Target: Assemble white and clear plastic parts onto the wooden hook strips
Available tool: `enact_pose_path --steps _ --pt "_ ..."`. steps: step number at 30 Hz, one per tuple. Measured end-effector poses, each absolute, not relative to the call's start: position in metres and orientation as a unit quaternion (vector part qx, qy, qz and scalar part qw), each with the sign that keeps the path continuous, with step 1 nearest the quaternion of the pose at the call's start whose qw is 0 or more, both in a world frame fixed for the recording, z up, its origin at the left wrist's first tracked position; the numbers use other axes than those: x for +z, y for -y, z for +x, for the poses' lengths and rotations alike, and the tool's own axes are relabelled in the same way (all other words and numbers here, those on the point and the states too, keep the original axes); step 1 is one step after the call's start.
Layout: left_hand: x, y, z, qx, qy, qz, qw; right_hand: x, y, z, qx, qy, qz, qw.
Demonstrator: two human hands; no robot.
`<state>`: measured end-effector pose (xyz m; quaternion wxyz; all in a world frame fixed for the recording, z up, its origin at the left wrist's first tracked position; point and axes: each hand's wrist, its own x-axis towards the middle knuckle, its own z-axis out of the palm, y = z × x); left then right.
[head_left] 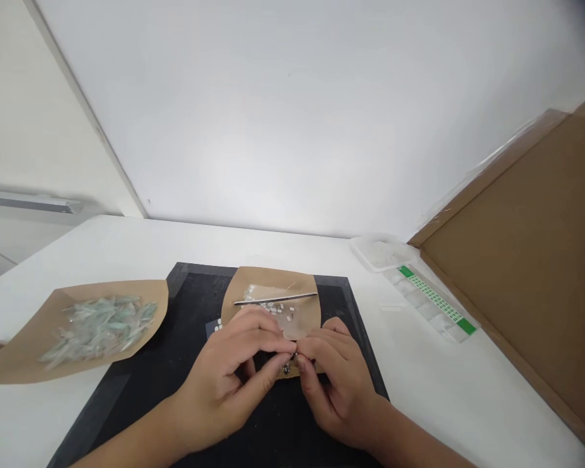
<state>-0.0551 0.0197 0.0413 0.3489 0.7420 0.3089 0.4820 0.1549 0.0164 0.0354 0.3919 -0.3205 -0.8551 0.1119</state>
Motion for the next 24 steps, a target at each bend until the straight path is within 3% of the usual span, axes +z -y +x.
enact_pose_path --steps 10,24 --pt "0.0328 -0.0178 -0.0510 0.474 -0.334 0.687 0.438 0.0290 -0.0131 0.1552 0.131 0.841 -0.340 0.400" --pt "0.0394 -0.0187 -0.0490 0.495 -0.352 0.701 0.373 0.0322 -0.0113 0.1506 0.112 0.832 -0.369 0.400"
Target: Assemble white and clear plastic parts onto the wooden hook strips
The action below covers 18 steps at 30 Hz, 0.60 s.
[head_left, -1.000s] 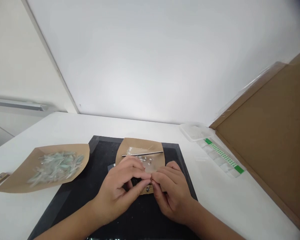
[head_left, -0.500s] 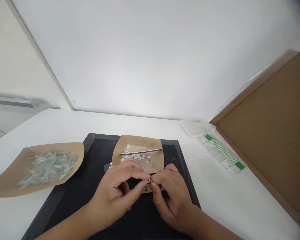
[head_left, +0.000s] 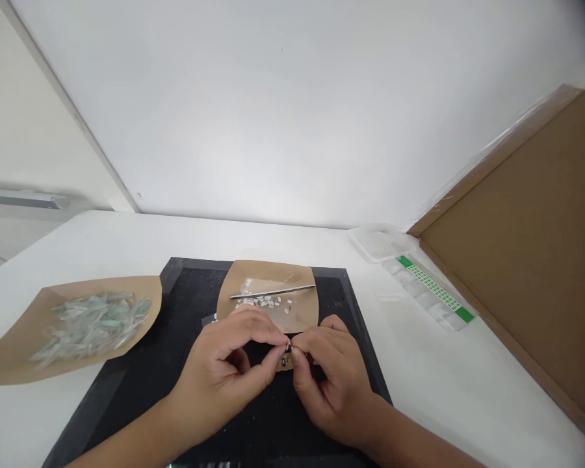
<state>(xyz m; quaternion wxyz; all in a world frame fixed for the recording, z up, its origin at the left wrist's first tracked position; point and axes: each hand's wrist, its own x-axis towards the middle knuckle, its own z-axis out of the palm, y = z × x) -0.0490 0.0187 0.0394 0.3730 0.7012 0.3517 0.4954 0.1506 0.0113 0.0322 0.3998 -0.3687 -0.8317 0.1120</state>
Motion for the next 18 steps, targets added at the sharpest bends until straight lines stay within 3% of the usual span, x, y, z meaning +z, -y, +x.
enact_pose_path --steps 18 --pt "0.0466 -0.0198 -0.0470 0.508 -0.334 0.751 0.259 0.0378 -0.0063 0.1465 0.038 0.834 -0.399 0.379"
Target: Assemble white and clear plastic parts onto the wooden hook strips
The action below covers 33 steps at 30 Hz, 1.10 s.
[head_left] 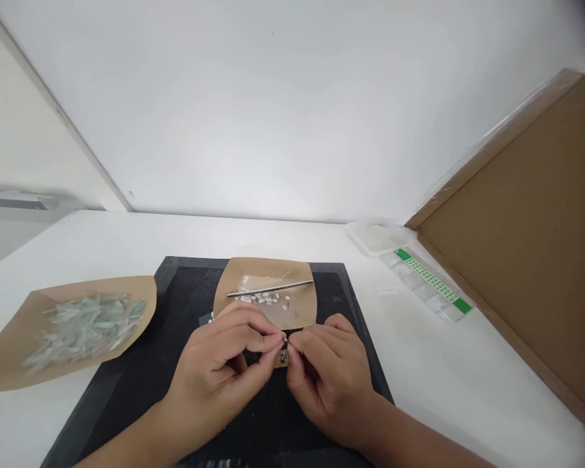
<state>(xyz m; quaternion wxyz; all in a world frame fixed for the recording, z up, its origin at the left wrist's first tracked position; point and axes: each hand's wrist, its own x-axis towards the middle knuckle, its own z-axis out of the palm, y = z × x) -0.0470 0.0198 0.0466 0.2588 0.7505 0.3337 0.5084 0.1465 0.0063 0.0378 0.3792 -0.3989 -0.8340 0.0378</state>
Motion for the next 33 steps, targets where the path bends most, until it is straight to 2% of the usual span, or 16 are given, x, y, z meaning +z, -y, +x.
enact_pose_path --steps 18,28,33 --pt "0.0411 -0.0164 -0.0442 0.514 -0.352 0.735 0.269 0.0379 -0.0040 0.1418 0.031 0.830 -0.418 0.367" --pt "0.0431 -0.0167 -0.0435 0.501 -0.395 0.681 0.359 0.0350 -0.0020 0.1420 0.103 0.823 -0.420 0.368" --pt "0.0396 -0.0146 -0.0441 0.492 -0.406 0.628 0.447 0.0358 -0.0016 0.1425 0.170 0.811 -0.419 0.371"
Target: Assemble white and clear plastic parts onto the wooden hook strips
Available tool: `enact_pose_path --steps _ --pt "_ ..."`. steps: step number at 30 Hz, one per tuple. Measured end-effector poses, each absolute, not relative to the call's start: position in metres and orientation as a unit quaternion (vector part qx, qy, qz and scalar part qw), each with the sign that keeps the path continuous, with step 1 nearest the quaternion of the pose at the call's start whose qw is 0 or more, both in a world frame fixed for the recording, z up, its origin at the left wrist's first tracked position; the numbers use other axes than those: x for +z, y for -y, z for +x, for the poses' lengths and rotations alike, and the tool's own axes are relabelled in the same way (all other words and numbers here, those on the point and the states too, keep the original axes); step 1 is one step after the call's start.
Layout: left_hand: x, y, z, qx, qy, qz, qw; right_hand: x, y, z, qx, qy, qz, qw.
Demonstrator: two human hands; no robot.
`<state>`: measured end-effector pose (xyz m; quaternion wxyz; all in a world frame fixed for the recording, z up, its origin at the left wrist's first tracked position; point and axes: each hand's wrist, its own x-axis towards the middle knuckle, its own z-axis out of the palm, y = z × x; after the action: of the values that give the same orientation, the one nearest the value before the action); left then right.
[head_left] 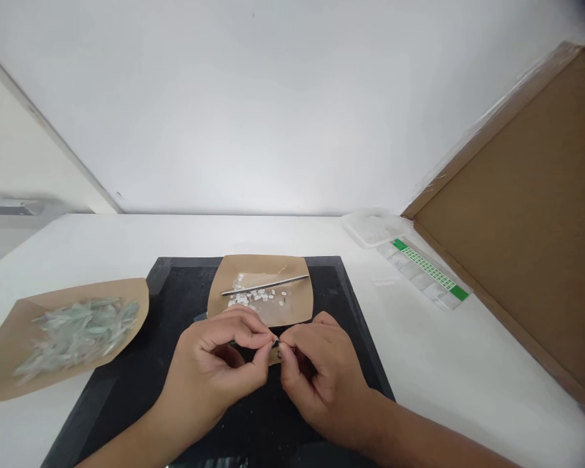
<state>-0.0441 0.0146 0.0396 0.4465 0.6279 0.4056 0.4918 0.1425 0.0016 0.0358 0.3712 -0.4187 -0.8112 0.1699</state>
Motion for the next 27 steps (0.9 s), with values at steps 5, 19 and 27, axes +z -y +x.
enact_pose_path --steps 5,19,27 --pt "0.034 -0.014 -0.047 0.472 -0.410 0.551 0.553 0.037 -0.002 0.144 0.221 0.796 -0.422 0.373" --pt "0.027 -0.018 -0.051 0.473 -0.371 0.536 0.593 0.038 -0.007 0.151 0.120 0.835 -0.376 0.384" --pt "0.045 -0.019 -0.050 0.491 -0.342 0.661 0.453 0.042 -0.006 0.156 -0.072 0.867 -0.344 0.353"
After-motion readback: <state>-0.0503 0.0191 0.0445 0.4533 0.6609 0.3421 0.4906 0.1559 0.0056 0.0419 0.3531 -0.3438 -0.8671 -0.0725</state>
